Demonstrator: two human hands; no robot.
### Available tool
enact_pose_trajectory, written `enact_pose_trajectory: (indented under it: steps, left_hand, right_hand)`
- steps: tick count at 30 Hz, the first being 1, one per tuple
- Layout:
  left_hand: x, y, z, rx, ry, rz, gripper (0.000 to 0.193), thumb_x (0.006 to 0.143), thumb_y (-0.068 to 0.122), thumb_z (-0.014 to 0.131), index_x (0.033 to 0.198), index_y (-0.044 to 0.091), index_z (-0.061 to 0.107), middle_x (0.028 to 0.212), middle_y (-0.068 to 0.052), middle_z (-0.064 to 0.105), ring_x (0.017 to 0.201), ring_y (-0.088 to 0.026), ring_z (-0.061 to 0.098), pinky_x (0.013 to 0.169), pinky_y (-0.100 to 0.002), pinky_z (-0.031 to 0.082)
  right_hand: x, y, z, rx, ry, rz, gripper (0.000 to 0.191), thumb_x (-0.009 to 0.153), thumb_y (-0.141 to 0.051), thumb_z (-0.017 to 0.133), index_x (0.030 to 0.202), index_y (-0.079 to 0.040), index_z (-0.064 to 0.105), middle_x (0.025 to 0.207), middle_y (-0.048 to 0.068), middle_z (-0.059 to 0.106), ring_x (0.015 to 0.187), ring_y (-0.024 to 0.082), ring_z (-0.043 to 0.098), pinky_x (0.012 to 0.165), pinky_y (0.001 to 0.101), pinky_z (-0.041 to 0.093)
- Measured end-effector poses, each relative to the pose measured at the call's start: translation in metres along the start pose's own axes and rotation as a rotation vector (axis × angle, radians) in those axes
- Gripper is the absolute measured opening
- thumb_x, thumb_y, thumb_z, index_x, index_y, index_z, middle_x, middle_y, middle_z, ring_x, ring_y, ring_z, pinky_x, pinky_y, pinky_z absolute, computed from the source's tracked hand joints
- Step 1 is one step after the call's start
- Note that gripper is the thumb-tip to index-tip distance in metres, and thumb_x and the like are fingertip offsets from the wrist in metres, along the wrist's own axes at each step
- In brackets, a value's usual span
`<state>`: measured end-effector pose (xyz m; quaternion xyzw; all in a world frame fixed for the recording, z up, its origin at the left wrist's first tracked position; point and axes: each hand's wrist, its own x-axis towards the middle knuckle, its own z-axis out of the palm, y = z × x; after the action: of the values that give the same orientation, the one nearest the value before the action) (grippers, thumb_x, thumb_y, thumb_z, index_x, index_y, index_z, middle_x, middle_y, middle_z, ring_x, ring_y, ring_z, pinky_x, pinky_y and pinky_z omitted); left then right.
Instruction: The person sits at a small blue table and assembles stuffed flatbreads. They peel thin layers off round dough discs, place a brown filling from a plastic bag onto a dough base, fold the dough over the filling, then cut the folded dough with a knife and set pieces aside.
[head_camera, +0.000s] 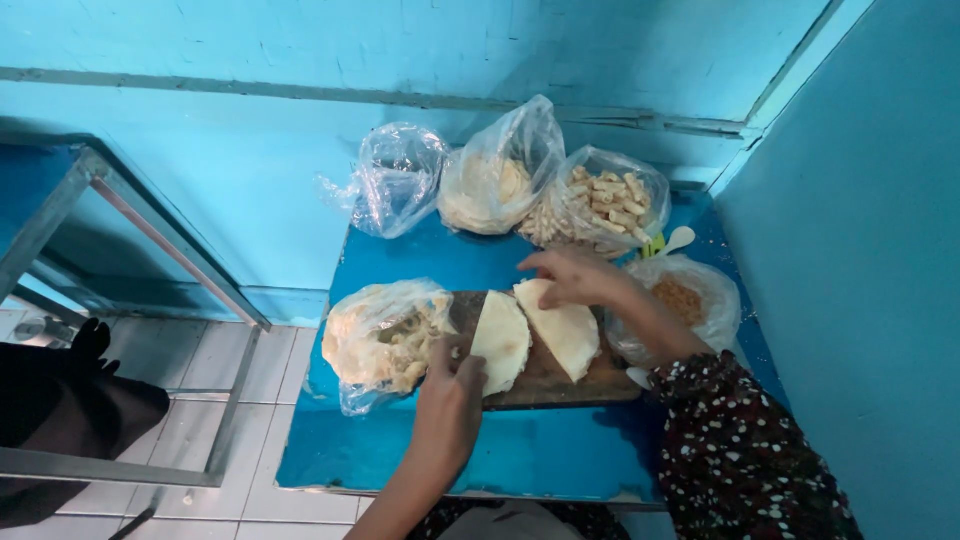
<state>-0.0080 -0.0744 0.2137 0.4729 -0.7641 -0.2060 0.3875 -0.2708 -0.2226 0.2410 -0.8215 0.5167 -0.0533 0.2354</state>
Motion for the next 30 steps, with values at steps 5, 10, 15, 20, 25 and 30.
enact_pose_trajectory:
  steps: [5,10,15,20,25,30]
  left_hand:
    - [-0.001,0.007,-0.007,0.033,-0.024,-0.011,0.022,0.087,0.002,0.067,0.108,-0.004,0.066,0.127,-0.021,0.057,0.101,-0.04,0.068,0.077,-0.049,0.055]
    - [0.003,0.034,-0.021,0.132,0.113,0.082,0.06,0.078,0.024,0.082,0.127,-0.002,0.059,0.137,-0.025,0.05,0.115,-0.046,0.059,0.085,-0.048,0.054]
    - [0.003,0.067,0.004,-0.457,-0.073,0.213,0.109,0.073,0.028,0.091,0.156,-0.003,0.027,0.144,-0.026,0.049,0.125,-0.038,0.057,0.099,-0.044,0.05]
    - [-0.04,0.07,0.034,-1.072,-0.459,-0.253,0.069,0.091,0.008,0.073,0.154,0.004,0.045,0.129,-0.012,0.071,0.118,-0.021,0.07,0.1,-0.039,0.056]
    - [-0.072,0.036,0.028,-1.419,-0.535,-0.675,0.07,0.084,-0.001,0.073,0.149,0.001,0.048,0.13,-0.012,0.071,0.116,-0.022,0.07,0.1,-0.039,0.057]
    - [-0.106,-0.003,-0.014,-1.455,-0.522,-0.836,0.08,0.078,-0.006,0.076,0.15,0.004,0.045,0.13,-0.013,0.071,0.119,-0.025,0.07,0.102,-0.042,0.057]
  right_hand:
    - [-0.016,-0.009,-0.006,-0.14,0.033,-0.063,0.038,0.075,-0.029,0.084,0.101,-0.003,0.073,0.092,0.016,0.07,0.089,0.031,0.068,0.077,0.046,0.05]
    - [-0.07,-0.032,-0.035,0.135,0.107,-0.262,0.03,0.08,-0.023,0.08,0.104,-0.007,0.07,0.087,0.007,0.071,0.08,0.028,0.068,0.067,0.0419,0.05]
    - [-0.137,-0.075,-0.048,0.032,-0.002,-0.069,0.021,0.085,-0.033,0.077,0.1,-0.019,0.073,0.076,-0.002,0.075,0.069,0.012,0.073,0.061,0.0312,0.052]
    - [-0.158,-0.082,-0.031,0.427,-0.138,-0.047,0.025,0.083,-0.027,0.082,0.1,-0.011,0.075,0.082,0.001,0.077,0.075,0.011,0.072,0.064,0.0291,0.053]
    - [-0.112,-0.062,0.018,0.756,-0.379,-0.086,0.026,0.089,-0.024,0.078,0.107,-0.006,0.072,0.095,0.002,0.077,0.088,0.007,0.07,0.076,0.0281,0.057]
    - [-0.054,-0.043,0.022,0.255,0.032,0.042,0.04,0.085,-0.046,0.074,0.103,-0.01,0.074,0.09,0.006,0.077,0.084,0.022,0.074,0.073,0.0348,0.056]
